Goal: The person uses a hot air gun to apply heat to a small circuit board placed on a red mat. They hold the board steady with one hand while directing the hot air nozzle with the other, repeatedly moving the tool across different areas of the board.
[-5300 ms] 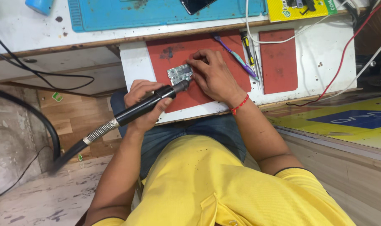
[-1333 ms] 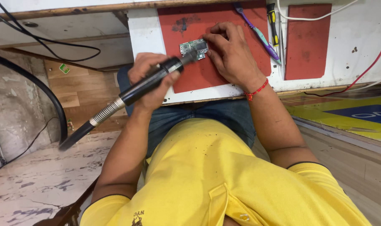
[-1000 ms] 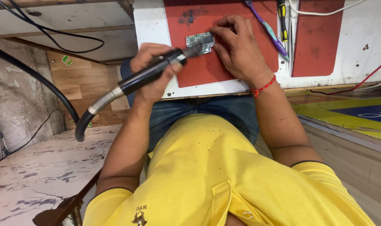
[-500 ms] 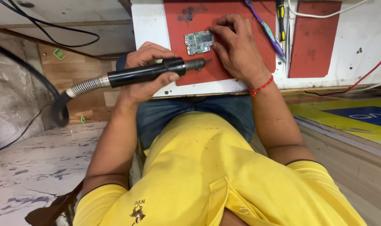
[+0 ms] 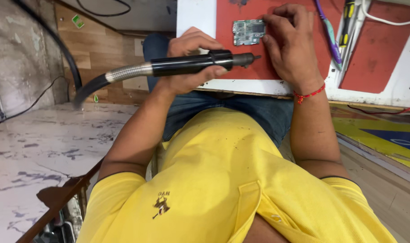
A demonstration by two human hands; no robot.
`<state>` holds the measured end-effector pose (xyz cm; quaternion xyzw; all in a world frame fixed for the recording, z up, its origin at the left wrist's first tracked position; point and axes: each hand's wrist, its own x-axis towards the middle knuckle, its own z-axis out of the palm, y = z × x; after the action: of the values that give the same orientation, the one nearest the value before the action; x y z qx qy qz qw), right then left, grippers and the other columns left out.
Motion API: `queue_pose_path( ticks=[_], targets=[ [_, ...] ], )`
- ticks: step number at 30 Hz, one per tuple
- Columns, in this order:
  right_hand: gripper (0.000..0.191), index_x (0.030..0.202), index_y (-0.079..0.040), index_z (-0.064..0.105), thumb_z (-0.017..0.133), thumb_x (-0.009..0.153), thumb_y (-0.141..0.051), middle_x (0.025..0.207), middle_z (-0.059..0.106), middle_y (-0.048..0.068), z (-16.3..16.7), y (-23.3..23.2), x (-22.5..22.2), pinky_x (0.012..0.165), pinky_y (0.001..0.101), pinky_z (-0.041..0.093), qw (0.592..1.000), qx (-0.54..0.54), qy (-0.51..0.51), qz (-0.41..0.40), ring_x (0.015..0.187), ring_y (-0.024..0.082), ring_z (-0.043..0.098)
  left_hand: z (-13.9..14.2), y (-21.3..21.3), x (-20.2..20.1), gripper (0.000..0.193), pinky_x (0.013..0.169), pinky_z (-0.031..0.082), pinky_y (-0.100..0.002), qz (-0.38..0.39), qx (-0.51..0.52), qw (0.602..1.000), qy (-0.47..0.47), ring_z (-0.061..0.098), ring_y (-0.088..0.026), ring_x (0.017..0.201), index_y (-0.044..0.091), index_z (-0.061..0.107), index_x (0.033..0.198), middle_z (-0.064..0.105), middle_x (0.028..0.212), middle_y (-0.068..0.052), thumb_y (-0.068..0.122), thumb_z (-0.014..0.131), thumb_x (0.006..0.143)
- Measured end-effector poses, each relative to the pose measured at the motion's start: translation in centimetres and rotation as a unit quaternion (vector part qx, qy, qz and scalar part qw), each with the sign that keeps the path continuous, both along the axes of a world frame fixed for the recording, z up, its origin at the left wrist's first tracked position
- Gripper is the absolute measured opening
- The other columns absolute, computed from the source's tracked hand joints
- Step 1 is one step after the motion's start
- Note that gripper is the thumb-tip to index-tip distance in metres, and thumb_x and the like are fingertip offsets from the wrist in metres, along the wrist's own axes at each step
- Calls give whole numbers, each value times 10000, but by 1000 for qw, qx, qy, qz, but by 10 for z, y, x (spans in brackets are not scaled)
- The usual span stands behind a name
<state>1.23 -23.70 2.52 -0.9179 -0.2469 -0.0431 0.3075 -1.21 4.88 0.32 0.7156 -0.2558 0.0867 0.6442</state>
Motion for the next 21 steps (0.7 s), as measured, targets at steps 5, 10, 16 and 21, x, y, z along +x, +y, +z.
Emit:
queue_pose_path(
  ticks=[5, 10, 16, 21],
  targets=[
    [369, 1322, -31, 680, 778, 968, 5, 1350, 537, 138, 4, 3, 4, 1103, 421, 475, 1000, 15, 3, 0, 1275, 334, 523, 3, -3, 0, 416, 900, 560, -307, 53, -37, 996, 53, 681, -162, 980, 58, 706, 1038, 743, 1021, -57, 440, 833, 928],
    [360, 1332, -31, 687, 767, 983, 4, 1352, 533, 146, 5, 4, 5, 1091, 413, 483, 1000, 17, 14, -3, 1262, 332, 516, 0, -5, 3, 396, 869, 555, -296, 94, -19, 995, 15, 682, -188, 991, 44, 710, 1086, 746, 1029, -63, 385, 848, 940],
    [355, 1324, -24, 680, 762, 980, -5, 1350, 530, 147, 2, 1, 5, 1077, 411, 482, 1000, 13, 10, -2, 1250, 338, 512, 1, -12, -5, 409, 845, 571, -282, 123, -50, 989, 68, 696, -146, 940, 54, 692, 1116, 713, 1049, -60, 393, 828, 933],
    [351, 1309, -28, 681, 762, 968, -4, 1325, 541, 139, 0, -2, 8, 1056, 411, 478, 999, 13, 14, -26, 1228, 337, 511, 0, -13, -6, 381, 836, 575, -256, 109, -59, 991, 40, 678, -135, 980, 71, 686, 1122, 715, 1065, -61, 396, 811, 968]
  ],
)
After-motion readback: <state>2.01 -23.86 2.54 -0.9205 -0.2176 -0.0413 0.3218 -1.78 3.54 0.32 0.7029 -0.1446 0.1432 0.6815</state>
